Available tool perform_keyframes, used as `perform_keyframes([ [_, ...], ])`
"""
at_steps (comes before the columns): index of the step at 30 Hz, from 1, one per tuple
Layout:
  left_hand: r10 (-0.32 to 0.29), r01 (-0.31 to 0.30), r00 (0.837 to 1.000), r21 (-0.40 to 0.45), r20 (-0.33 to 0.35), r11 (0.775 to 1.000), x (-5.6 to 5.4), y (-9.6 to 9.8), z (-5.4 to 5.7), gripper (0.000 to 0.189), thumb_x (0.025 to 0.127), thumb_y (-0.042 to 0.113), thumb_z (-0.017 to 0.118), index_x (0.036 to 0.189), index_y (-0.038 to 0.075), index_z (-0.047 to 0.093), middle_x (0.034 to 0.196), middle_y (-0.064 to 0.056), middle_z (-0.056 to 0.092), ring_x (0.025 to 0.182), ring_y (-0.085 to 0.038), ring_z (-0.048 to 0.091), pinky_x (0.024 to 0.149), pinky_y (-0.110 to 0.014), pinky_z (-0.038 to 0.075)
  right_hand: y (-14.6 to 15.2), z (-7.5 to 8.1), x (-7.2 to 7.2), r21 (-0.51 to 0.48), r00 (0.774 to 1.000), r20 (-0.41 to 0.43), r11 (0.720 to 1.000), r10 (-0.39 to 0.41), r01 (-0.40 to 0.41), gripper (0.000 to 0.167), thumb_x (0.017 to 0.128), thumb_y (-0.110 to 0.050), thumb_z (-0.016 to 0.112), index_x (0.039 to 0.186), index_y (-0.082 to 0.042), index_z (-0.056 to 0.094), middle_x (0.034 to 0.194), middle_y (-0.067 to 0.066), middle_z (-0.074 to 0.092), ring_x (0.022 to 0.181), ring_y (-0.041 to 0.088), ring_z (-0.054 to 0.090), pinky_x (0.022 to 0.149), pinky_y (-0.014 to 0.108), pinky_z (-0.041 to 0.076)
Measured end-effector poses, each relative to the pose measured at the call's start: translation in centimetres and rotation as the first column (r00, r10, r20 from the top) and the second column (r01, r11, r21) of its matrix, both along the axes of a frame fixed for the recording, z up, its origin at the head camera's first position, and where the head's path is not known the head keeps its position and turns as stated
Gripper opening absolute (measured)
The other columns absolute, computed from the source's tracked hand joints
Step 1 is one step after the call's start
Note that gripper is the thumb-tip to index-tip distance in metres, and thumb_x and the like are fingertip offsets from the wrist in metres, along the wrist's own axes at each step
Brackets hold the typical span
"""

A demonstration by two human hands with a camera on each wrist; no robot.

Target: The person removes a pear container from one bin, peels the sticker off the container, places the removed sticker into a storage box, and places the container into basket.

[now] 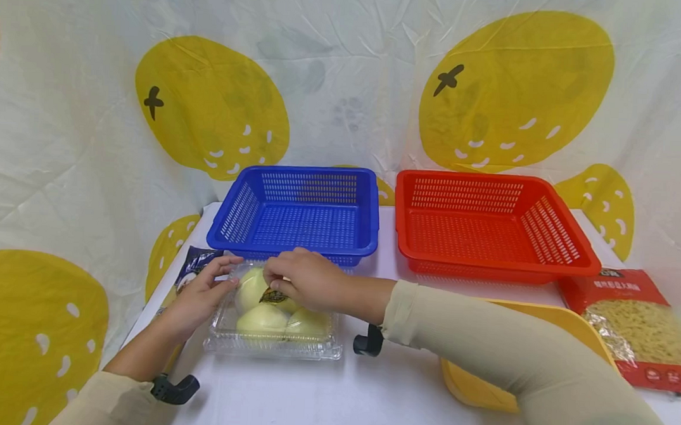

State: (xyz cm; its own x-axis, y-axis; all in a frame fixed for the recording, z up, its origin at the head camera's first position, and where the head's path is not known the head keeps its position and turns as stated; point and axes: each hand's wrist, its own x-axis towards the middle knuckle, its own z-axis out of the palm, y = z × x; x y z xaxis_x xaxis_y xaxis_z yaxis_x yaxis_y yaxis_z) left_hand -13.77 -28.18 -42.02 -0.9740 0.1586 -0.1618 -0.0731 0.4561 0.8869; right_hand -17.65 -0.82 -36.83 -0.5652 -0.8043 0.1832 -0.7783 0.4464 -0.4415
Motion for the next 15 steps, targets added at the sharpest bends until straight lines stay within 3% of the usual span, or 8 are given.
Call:
perform_keyframes([
  [7, -0.001, 0.001, 1.0, -0.001, 0.011, 1.0, 0.0, 0.0, 0.0, 0.049, 0.115, 0.025, 0.051, 0.161, 0.018, 0.037, 0.166, -0.026, 0.027, 0.145, -0.053, 0.042, 0.114, -0.067, 0.042, 0.8, 2.0, 0.5, -0.12, 0.999, 0.049, 0.993, -0.012, 0.017, 0.008, 0.111, -0.018, 0.061, 0.105, -0.02, 0.066, 0.097, -0.01, 0.066, 0.095, 0.011, 0.057, 0.091, 0.03, 0.046],
  [15, 0.018, -0.016, 0.999, -0.029, 0.046, 0.999, -0.1, 0.0, 0.2, 0.049, 0.115, 0.028, 0.051, 0.161, 0.02, 0.038, 0.168, -0.025, 0.025, 0.148, -0.053, 0.037, 0.116, -0.07, 0.038, 2.9, 2.8, 1.2, -0.105, 0.989, 0.136, 0.991, -0.066, 0.08, 0.004, 0.107, -0.019, 0.067, 0.107, -0.021, 0.071, 0.095, -0.012, 0.067, 0.096, 0.011, 0.057, 0.087, 0.03, 0.049],
])
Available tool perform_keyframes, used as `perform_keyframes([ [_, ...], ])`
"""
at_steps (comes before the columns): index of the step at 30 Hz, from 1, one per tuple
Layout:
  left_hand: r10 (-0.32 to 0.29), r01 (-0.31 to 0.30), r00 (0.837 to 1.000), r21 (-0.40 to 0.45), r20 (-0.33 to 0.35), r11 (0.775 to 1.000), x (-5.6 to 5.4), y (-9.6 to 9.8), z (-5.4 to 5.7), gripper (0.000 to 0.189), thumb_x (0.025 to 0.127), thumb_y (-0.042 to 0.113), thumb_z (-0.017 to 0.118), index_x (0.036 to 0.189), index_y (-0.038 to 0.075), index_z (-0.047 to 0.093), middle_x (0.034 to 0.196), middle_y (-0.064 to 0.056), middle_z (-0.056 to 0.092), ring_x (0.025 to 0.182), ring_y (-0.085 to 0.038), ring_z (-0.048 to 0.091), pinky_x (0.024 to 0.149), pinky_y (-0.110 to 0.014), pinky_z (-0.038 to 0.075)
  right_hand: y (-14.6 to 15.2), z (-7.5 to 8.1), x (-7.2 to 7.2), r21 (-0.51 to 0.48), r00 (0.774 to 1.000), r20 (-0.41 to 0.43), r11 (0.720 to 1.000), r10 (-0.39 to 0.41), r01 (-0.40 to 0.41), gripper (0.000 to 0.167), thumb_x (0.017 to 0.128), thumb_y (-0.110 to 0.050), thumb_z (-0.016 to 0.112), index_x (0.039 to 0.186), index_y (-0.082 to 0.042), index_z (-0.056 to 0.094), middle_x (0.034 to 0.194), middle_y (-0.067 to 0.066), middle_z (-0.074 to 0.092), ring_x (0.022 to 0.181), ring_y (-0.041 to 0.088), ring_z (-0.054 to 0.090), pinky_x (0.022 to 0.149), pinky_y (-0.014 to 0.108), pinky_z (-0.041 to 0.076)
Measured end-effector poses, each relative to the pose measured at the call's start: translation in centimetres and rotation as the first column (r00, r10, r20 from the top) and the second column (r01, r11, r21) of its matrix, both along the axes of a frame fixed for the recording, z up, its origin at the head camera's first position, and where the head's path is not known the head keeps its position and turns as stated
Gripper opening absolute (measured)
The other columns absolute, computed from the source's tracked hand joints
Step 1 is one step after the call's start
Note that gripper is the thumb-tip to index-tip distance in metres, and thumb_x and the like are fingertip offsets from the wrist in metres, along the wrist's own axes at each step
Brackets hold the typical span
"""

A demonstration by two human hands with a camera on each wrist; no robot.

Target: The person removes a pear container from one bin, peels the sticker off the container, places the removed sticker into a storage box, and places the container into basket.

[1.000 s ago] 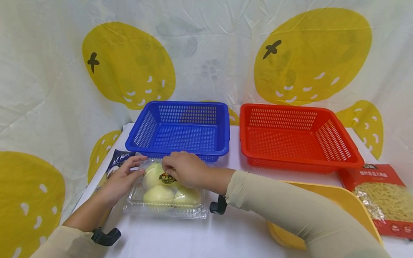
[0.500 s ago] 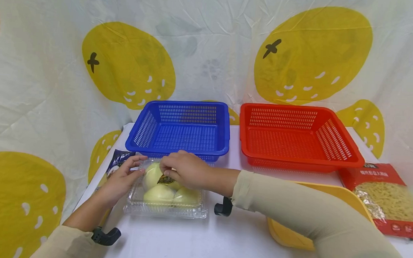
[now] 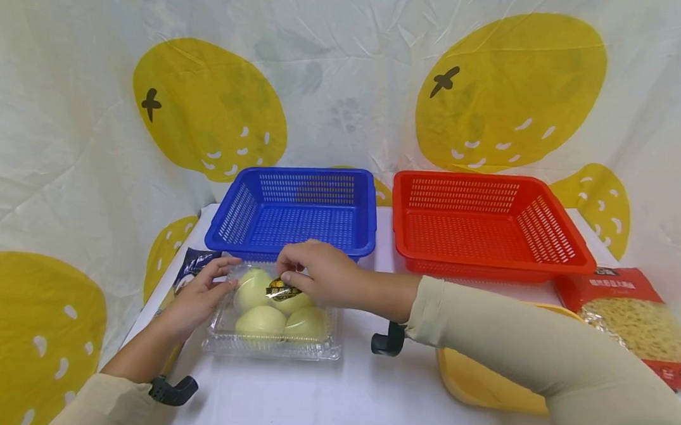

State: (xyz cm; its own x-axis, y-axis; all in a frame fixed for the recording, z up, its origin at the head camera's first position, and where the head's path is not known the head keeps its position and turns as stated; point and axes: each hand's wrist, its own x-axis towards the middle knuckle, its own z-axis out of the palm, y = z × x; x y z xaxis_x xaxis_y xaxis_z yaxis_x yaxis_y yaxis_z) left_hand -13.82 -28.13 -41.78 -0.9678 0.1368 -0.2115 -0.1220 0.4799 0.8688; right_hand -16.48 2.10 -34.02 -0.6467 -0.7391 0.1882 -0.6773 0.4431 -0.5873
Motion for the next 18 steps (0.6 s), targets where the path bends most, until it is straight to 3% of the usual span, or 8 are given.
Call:
perform_keyframes([
  [9, -0.011, 0.012, 1.0, 0.008, -0.014, 1.0, 0.0, 0.2, 0.0, 0.049, 0.115, 0.028, 0.051, 0.161, 0.019, 0.038, 0.166, -0.025, 0.028, 0.146, -0.053, 0.04, 0.114, -0.068, 0.042, 3.9, 1.1, 1.1, 0.006, 0.996, 0.084, 0.999, -0.043, 0.043, 0.005, 0.105, -0.017, 0.07, 0.105, -0.022, 0.07, 0.094, -0.013, 0.066, 0.098, 0.011, 0.059, 0.084, 0.032, 0.053],
  [18, -0.027, 0.027, 0.999, 0.017, -0.025, 0.999, 0.3, 0.0, -0.1, 0.051, 0.115, 0.026, 0.051, 0.162, 0.016, 0.036, 0.166, -0.027, 0.027, 0.146, -0.054, 0.038, 0.115, -0.07, 0.039, 7.5, 1.1, 1.6, 0.039, 0.986, 0.123, 0.993, -0.113, 0.109, 0.005, 0.104, -0.018, 0.072, 0.104, -0.023, 0.072, 0.094, -0.014, 0.068, 0.095, 0.011, 0.062, 0.081, 0.031, 0.056],
])
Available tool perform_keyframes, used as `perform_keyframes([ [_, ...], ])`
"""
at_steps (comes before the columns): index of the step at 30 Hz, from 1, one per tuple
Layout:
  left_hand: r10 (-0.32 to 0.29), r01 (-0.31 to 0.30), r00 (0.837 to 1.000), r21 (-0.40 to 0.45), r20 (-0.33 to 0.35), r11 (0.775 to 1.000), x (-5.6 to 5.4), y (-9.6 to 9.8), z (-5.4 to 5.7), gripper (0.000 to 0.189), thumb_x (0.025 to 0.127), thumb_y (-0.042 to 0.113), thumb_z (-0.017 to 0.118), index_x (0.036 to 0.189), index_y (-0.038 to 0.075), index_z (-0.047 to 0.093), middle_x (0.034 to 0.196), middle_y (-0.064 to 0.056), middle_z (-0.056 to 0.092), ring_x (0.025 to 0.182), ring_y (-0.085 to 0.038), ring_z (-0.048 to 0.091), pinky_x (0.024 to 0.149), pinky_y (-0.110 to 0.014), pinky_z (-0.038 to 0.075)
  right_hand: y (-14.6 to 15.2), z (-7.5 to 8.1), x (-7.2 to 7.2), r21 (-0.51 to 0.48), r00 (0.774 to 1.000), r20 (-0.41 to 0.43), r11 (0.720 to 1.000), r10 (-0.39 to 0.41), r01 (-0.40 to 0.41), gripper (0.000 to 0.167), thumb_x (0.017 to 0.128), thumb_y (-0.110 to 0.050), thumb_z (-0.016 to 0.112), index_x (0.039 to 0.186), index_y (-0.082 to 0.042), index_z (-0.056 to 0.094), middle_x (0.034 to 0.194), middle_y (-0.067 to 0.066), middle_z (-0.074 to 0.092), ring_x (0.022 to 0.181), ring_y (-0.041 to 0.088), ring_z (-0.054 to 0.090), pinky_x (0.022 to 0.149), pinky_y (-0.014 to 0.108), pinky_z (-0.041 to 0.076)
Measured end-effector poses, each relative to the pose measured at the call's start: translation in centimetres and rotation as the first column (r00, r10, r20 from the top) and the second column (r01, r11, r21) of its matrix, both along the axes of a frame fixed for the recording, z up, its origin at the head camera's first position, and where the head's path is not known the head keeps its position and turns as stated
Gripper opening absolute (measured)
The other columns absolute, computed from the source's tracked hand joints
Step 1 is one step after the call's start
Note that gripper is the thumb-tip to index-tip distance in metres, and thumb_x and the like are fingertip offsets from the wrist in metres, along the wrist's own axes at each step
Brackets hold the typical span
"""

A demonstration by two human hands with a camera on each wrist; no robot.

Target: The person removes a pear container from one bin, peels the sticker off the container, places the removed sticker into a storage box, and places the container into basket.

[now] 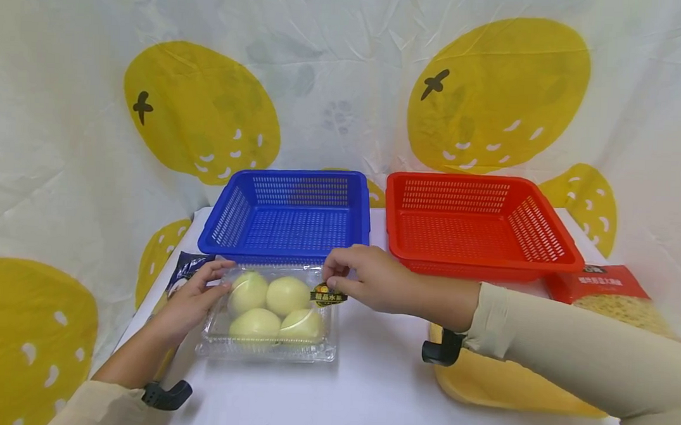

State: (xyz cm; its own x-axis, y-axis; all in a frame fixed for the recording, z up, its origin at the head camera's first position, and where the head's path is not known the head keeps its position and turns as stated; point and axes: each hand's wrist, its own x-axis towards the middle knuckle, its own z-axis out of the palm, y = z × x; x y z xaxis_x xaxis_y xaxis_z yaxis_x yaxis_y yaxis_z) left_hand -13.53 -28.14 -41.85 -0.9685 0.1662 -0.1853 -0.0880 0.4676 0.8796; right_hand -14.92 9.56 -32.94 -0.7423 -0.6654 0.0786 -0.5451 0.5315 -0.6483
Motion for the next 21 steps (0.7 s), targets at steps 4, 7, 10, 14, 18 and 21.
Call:
perform_keyframes([
  [4, 0.003, -0.003, 1.0, 0.002, 0.011, 1.0, 0.0, -0.1, 0.0, 0.051, 0.115, 0.027, 0.051, 0.163, 0.016, 0.035, 0.166, -0.027, 0.026, 0.147, -0.054, 0.037, 0.116, -0.07, 0.037, 1.6, 0.1, 0.3, 0.003, 0.999, 0.037, 1.0, -0.03, 0.029, 0.006, 0.103, -0.017, 0.073, 0.104, -0.023, 0.071, 0.094, -0.013, 0.069, 0.093, 0.012, 0.064, 0.079, 0.031, 0.058],
  [7, 0.008, -0.008, 1.0, -0.004, 0.021, 1.0, 0.1, 0.0, 0.0, 0.052, 0.115, 0.028, 0.05, 0.164, 0.016, 0.034, 0.166, -0.028, 0.025, 0.147, -0.055, 0.036, 0.116, -0.071, 0.036, 2.9, 0.0, 0.5, 0.012, 0.997, 0.057, 0.999, -0.054, 0.053, 0.007, 0.103, -0.018, 0.074, 0.104, -0.023, 0.071, 0.093, -0.013, 0.069, 0.093, 0.013, 0.064, 0.078, 0.031, 0.059],
  [10, 0.008, -0.008, 1.0, -0.008, 0.028, 1.0, 0.1, 0.0, 0.2, 0.053, 0.116, 0.028, 0.049, 0.165, 0.016, 0.032, 0.166, -0.029, 0.025, 0.146, -0.055, 0.036, 0.117, -0.072, 0.034, 4.1, 0.0, 0.7, 0.018, 0.992, 0.089, 0.996, -0.084, 0.083, 0.008, 0.102, -0.018, 0.075, 0.103, -0.025, 0.071, 0.093, -0.012, 0.069, 0.092, 0.015, 0.064, 0.077, 0.033, 0.059],
  [14, 0.008, -0.008, 0.999, -0.008, 0.037, 1.0, 0.1, 0.0, 0.2, 0.053, 0.116, 0.029, 0.049, 0.164, 0.016, 0.032, 0.166, -0.029, 0.025, 0.147, -0.055, 0.036, 0.117, -0.073, 0.033, 5.7, -0.2, 1.0, 0.014, 0.985, 0.124, 0.993, -0.118, 0.117, 0.008, 0.101, -0.018, 0.076, 0.103, -0.024, 0.072, 0.091, -0.01, 0.069, 0.089, 0.017, 0.065, 0.075, 0.034, 0.059],
  [18, 0.013, -0.013, 0.999, -0.001, 0.044, 1.0, 0.1, 0.0, 0.2, 0.053, 0.115, 0.03, 0.051, 0.163, 0.017, 0.034, 0.167, -0.027, 0.025, 0.148, -0.054, 0.035, 0.118, -0.072, 0.033, 7.4, -0.3, 1.3, 0.027, 0.98, 0.141, 0.99, -0.143, 0.141, 0.009, 0.101, -0.017, 0.077, 0.103, -0.024, 0.072, 0.091, -0.008, 0.07, 0.089, 0.019, 0.064, 0.074, 0.033, 0.058],
  [21, 0.017, -0.017, 0.999, -0.001, 0.045, 1.0, 0.1, 0.0, 0.2, 0.053, 0.115, 0.032, 0.051, 0.163, 0.018, 0.035, 0.168, -0.027, 0.024, 0.149, -0.054, 0.034, 0.118, -0.072, 0.032, 8.6, -0.2, 1.7, 0.047, 0.975, 0.15, 0.986, -0.163, 0.158, 0.009, 0.101, -0.019, 0.077, 0.104, -0.025, 0.071, 0.092, -0.008, 0.069, 0.09, 0.02, 0.063, 0.073, 0.032, 0.057],
])
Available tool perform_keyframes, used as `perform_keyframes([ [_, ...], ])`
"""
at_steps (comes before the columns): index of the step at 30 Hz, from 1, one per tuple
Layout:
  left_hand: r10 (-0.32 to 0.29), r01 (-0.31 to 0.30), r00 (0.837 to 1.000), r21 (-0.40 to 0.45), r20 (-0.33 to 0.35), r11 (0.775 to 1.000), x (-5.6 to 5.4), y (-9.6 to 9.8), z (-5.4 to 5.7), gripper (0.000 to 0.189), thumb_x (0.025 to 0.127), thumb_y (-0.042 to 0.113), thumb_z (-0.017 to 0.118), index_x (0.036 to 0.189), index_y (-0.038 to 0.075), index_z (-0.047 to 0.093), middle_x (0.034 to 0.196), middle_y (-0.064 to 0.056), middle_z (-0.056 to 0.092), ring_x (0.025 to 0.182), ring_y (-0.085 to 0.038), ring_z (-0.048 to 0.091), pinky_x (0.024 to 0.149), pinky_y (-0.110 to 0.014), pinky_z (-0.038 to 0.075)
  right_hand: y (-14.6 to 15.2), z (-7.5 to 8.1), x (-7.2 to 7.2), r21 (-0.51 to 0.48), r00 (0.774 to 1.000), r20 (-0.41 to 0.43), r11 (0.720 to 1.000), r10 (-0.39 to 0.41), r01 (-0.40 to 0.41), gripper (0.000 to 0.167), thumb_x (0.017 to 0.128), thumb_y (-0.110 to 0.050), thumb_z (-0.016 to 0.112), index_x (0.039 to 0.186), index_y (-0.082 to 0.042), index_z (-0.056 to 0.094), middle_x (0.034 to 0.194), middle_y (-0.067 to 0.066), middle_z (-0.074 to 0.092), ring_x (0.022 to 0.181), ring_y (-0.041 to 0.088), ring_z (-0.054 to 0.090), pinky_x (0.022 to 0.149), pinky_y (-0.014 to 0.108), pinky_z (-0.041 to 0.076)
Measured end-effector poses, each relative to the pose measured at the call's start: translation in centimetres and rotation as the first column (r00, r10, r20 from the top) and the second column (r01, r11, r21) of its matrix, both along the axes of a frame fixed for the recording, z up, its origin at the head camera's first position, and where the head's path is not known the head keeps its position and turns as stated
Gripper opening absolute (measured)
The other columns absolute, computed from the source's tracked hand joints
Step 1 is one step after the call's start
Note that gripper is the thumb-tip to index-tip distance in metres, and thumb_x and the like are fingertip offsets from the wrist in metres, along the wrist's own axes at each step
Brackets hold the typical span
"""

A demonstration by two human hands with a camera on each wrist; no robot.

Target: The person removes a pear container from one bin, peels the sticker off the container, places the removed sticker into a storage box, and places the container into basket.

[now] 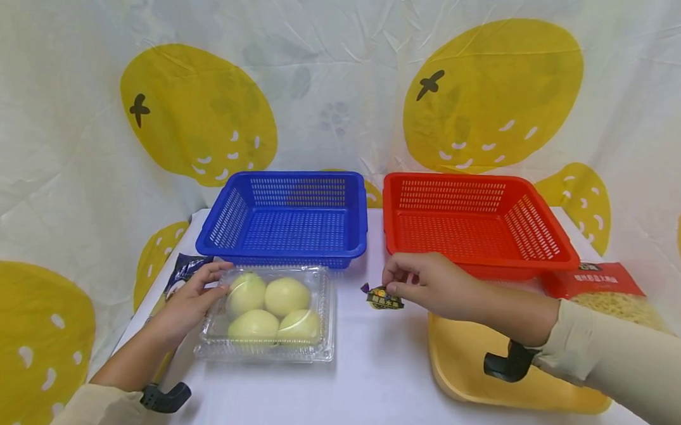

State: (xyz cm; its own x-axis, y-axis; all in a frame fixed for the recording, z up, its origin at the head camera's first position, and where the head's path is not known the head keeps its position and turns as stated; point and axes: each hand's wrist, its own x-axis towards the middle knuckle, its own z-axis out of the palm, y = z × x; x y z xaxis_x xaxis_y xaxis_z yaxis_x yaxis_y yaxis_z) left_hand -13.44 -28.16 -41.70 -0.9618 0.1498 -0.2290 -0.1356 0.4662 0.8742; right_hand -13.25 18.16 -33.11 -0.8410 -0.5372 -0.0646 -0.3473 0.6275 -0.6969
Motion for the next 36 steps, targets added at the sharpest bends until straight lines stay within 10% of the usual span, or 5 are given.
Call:
perform_keyframes([
  [18, -0.002, 0.002, 1.0, 0.004, -0.007, 1.0, 0.0, -0.1, -0.3, 0.053, 0.115, 0.032, 0.052, 0.163, 0.018, 0.035, 0.167, -0.026, 0.025, 0.149, -0.054, 0.034, 0.118, -0.072, 0.033, 10.0, -0.8, 1.5, 0.055, 0.997, 0.077, 0.998, -0.006, 0.002, 0.011, 0.1, -0.023, 0.078, 0.106, -0.02, 0.069, 0.095, -0.007, 0.07, 0.091, 0.017, 0.065, 0.075, 0.028, 0.059],
  [36, -0.006, 0.006, 1.0, -0.018, -0.001, 1.0, 0.1, 0.0, 0.1, 0.055, 0.115, 0.033, 0.051, 0.165, 0.019, 0.033, 0.169, -0.027, 0.023, 0.149, -0.054, 0.034, 0.117, -0.073, 0.033, 14.5, -7.0, 2.2, 0.053, 0.994, 0.104, 0.998, 0.03, -0.036, 0.008, 0.097, -0.018, 0.08, 0.1, -0.02, 0.072, 0.086, -0.011, 0.068, 0.079, 0.009, 0.061, 0.068, 0.024, 0.054],
])
